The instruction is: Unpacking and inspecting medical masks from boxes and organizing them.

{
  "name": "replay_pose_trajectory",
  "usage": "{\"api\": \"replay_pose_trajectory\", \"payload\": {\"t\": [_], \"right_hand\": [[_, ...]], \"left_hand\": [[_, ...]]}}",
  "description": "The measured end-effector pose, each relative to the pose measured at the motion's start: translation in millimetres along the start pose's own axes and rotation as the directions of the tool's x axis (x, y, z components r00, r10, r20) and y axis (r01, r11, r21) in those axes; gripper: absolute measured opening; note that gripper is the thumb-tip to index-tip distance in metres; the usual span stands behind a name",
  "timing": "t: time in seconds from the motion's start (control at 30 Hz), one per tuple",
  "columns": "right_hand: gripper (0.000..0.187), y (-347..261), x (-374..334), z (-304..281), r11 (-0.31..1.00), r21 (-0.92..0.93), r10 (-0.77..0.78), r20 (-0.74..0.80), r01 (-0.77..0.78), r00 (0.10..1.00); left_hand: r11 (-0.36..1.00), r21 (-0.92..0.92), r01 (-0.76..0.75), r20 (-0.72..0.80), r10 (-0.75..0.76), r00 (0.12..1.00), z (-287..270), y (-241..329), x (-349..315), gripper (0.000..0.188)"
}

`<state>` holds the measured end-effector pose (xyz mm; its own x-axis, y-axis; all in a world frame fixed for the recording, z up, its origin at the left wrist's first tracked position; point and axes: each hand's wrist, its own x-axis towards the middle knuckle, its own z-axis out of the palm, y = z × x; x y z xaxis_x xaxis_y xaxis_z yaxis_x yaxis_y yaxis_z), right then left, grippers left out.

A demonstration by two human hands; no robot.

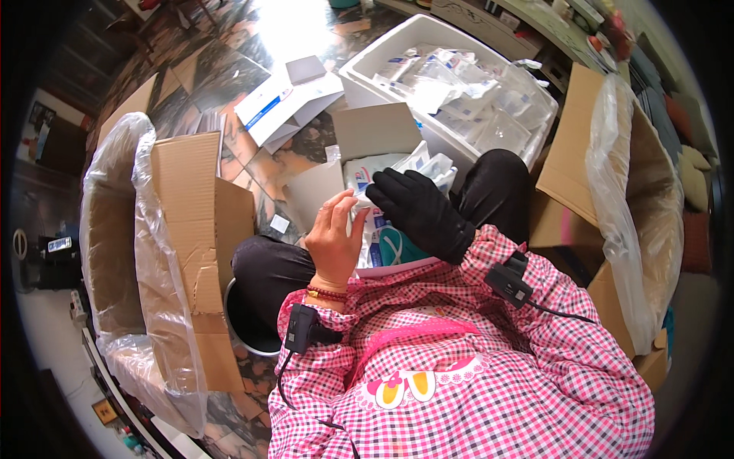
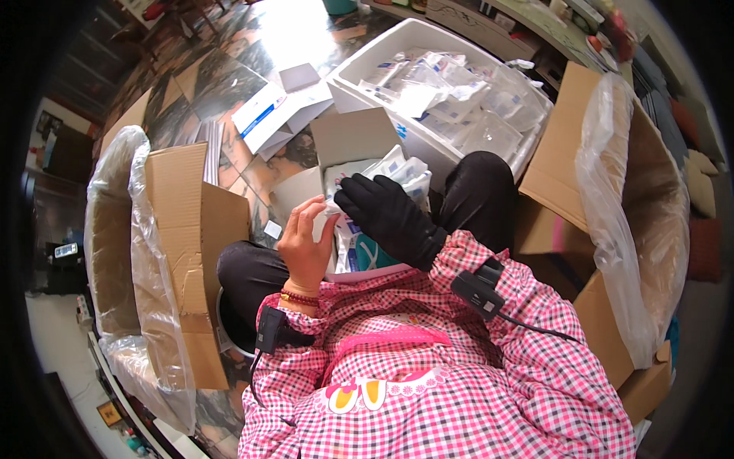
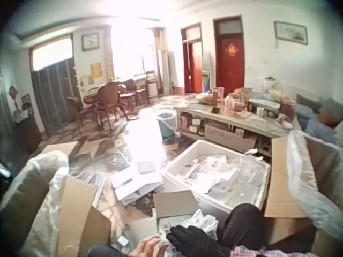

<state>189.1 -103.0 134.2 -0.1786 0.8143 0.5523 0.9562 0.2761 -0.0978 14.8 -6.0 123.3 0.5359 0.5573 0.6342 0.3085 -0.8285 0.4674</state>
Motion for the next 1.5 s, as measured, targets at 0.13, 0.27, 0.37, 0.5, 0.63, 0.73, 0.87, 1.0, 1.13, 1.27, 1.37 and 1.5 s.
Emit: {"api": "replay_pose_trajectory", "payload": {"t": [0.13,0.27,0.37,0.5,0.63,0.73,0.87,1.0,1.13,1.27,1.37,1.5], "right_hand": [[0.044,-3,-2,4,0.99,0.127,0.065,0.007,-0.065,0.998],[0.048,-12,3,1,0.973,0.155,0.169,0.032,-0.172,0.985],[0.052,-7,8,4,0.962,0.129,0.223,0.14,-0.241,0.965],[0.051,4,6,3,0.941,0.226,0.211,0.184,-0.25,0.96],[0.046,5,4,6,0.962,0.236,0.135,0.018,-0.135,0.991],[0.033,5,12,-5,0.941,0.253,0.187,0.155,-0.222,0.97],[0.015,13,13,-7,0.959,0.215,0.153,0.157,-0.185,0.976],[0.011,11,28,-16,0.959,0.213,0.154,0.16,-0.186,0.975],[0.01,-1,37,-33,0.978,0.074,0.19,0.074,-0.195,0.979],[0.007,-10,40,-44,0.985,-0.047,0.167,-0.007,-0.168,0.986],[0.006,-16,43,-47,0.993,-0.105,0.044,-0.063,-0.051,0.997],[0.009,-22,55,-54,0.998,-0.056,-0.019,-0.085,0.014,0.996]], "left_hand": [[0.991,-0.062,0.116,0.028,-0.115,0.993,-3,-3,-2,0.046],[0.978,-0.13,0.165,0.098,-0.153,0.983,-10,1,-1,0.051],[0.978,-0.142,0.151,0.115,-0.136,0.984,-11,9,0,0.05],[0.989,-0.053,0.136,0.026,-0.135,0.991,-11,11,6,0.035],[0.866,-0.343,0.364,0.274,-0.279,0.92,5,1,1,0.02],[0.679,-0.507,0.532,0.35,-0.402,0.846,12,-3,-2,0.013],[0.678,-0.559,0.477,0.343,-0.335,0.878,1,9,17,0.009],[0.891,-0.383,0.245,0.164,-0.196,0.967,0,7,32,0.011],[0.89,-0.382,0.248,0.071,-0.24,0.968,-3,20,41,0.013],[0.56,-0.631,0.537,0.307,-0.455,0.836,-6,27,46,0.011],[0.349,-0.717,0.604,0.363,-0.552,0.751,5,28,47,0.017],[0.334,-0.682,0.651,0.333,-0.651,0.683,18,17,47,0.019]]}}
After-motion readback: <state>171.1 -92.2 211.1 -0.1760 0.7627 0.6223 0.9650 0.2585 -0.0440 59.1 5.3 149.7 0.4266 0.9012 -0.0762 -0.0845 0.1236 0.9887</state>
